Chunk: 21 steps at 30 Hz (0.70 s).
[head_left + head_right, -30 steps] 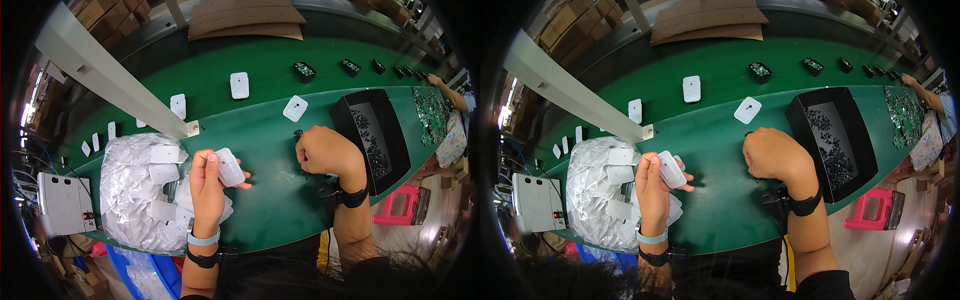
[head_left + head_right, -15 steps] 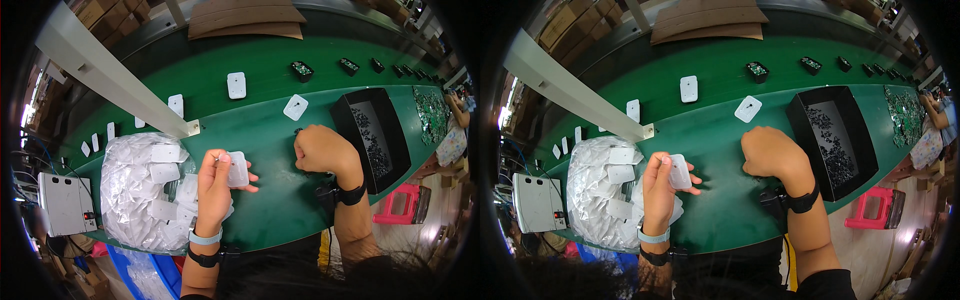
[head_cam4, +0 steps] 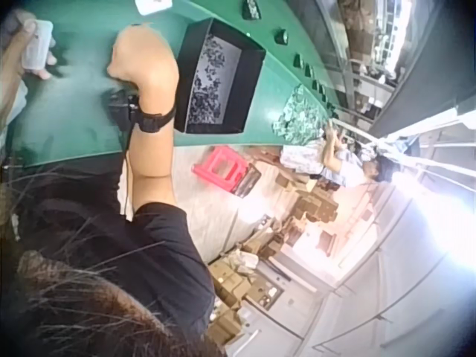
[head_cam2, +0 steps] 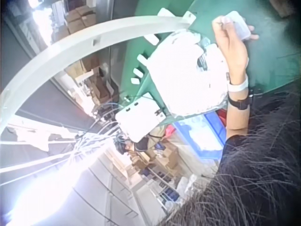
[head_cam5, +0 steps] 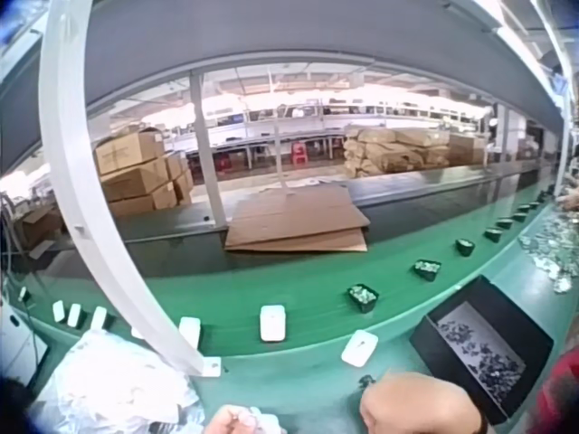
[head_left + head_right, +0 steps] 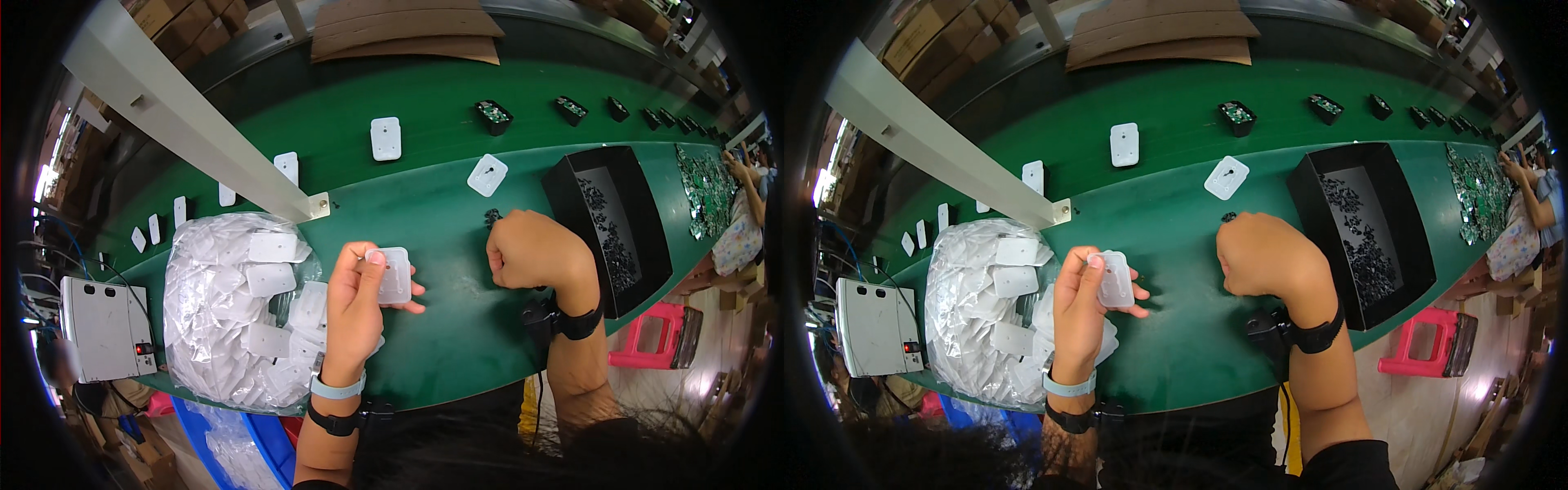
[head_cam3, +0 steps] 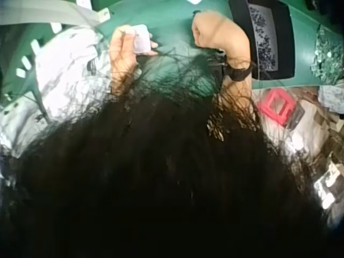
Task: The person assembles small white electronic devices by hand on a green workbench. They pick up a white plastic casing, insert a small black component, and place the finished unit on the table. The process is repeated continuously with multiple units.
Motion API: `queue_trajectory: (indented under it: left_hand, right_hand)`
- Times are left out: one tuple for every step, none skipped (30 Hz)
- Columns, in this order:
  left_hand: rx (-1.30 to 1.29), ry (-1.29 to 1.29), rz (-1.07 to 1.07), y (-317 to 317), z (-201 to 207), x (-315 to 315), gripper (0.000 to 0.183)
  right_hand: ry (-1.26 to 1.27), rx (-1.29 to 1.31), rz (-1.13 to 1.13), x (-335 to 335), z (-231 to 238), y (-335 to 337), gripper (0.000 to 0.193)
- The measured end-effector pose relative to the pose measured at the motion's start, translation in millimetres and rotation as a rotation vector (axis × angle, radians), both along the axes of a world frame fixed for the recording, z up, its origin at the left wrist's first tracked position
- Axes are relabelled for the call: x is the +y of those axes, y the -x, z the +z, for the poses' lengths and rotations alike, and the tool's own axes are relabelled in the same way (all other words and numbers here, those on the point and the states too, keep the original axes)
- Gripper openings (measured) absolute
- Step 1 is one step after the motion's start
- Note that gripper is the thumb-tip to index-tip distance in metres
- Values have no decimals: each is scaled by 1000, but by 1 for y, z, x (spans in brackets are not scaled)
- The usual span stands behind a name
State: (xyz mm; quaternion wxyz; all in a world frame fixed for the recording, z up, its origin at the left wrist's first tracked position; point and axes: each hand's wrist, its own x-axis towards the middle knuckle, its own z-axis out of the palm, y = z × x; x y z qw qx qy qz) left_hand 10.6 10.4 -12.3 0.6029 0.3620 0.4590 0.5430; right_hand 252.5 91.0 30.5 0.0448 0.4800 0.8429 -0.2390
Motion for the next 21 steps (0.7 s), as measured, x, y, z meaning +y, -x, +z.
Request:
queue_trajectory:
  left_hand:
    - [-1, -2, -2, 0, 0, 0, 22]
    - [-1, -3, -4, 0, 0, 0, 22]
    - [-4, 6, -2, 0, 1, 0, 23]
    - [-7, 16, 0, -1, 1, 0, 24]
    - [-10, 26, 2, -2, 2, 0, 25]
    - [-10, 37, -16, 0, 3, 0, 25]
    - [-11, 49, -34, 0, 4, 0, 26]
    - [-12, 60, -51, 1, 4, 1, 28]
    - [-41, 58, -70, 1, 6, 0, 31]
    - [-71, 56, -89, 0, 7, 0, 34]
    - [-100, 53, -108, 2, 8, -1, 37]
    - [-154, 41, -161, 4, 7, -1, 46]
    - [-129, 27, -177, 4, 7, -1, 48]
    - [-103, 13, -193, 1, 8, -1, 49]
    - [-83, -2, -211, -2, 8, -2, 51]
    - [-114, 8, -227, -3, 7, -2, 55]
    - [-107, -7, -230, -4, 7, -2, 55]
    - [-100, -23, -230, -5, 7, -3, 54]
    - [-93, -38, -230, -6, 7, -3, 54]
    - [-85, -49, -212, -7, 6, -4, 54]
    - [-79, -59, -198, -8, 5, -4, 54]
  right_hand:
    - [-44, -29, 6, -3, -4, 1, 4]
    - [-88, -59, 13, -5, -10, 2, 4]
    - [-132, -88, 18, -5, -13, 3, 4]
    - [-105, -102, 30, -5, -12, 4, 6]
    - [-78, -116, 42, -5, -8, 6, 8]
    - [-52, -124, 58, -4, -5, 8, 10]
    - [-55, -99, 59, -4, -2, 9, 10]
    - [-58, -73, 61, -4, 0, 7, 10]
    - [-60, -42, 63, -3, 1, 7, 11]
    - [-40, 40, 68, -2, 3, 6, 10]
    - [-19, 121, 73, 1, 4, 5, 10]
    - [1, 199, 76, 3, 5, 5, 11]
    - [-37, 321, 104, 3, 7, 8, 10]
    - [-75, 442, 131, 3, 10, 13, 10]
    - [-113, 558, 156, 3, 12, 17, 10]
    - [-147, 597, 169, 2, 11, 22, 10]
    - [-181, 635, 181, 0, 9, 28, 11]
    - [-214, 675, 197, -1, 7, 33, 11]
    - [-237, 662, 198, -2, 5, 37, 11]
    - [-261, 649, 198, -3, 4, 40, 11]
    - [-285, 635, 197, -3, 3, 42, 11]
